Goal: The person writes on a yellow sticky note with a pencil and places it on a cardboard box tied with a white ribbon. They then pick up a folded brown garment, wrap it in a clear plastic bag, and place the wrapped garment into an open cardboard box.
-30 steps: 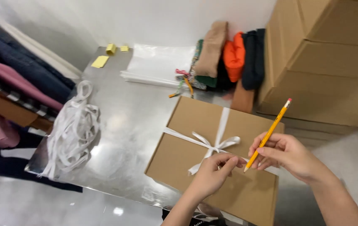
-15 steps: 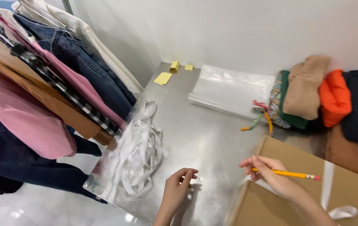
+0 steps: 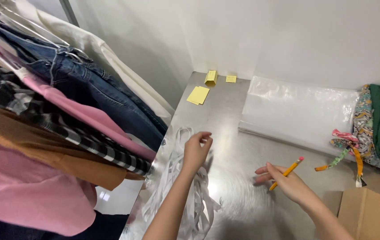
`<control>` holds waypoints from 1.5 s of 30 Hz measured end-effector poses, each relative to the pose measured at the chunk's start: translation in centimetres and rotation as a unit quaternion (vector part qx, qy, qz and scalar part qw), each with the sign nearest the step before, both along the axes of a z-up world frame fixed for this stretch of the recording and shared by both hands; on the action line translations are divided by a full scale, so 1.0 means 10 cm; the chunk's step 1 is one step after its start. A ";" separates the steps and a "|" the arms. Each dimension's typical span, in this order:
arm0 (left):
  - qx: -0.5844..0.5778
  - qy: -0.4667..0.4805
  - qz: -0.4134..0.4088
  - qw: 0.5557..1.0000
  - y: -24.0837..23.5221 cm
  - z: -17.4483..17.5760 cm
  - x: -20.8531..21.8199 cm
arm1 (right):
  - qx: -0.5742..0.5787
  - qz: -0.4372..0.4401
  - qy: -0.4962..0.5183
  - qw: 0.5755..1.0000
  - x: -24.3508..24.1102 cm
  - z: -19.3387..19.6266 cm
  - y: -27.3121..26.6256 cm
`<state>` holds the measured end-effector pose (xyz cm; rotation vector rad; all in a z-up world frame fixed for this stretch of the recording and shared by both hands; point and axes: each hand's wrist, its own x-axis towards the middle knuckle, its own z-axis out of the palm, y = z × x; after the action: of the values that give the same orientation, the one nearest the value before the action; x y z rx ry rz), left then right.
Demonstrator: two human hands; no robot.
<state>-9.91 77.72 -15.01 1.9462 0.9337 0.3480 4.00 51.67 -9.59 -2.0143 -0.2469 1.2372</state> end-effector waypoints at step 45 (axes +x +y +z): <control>-0.363 -0.169 -0.010 0.916 -1.41 0.53 -0.30 | 0.137 -0.185 -0.084 0.970 -0.28 0.47 -0.29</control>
<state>-12.94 63.60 -9.74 1.1635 0.6785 0.2606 1.18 48.77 -4.86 -1.8210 -0.1083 0.7578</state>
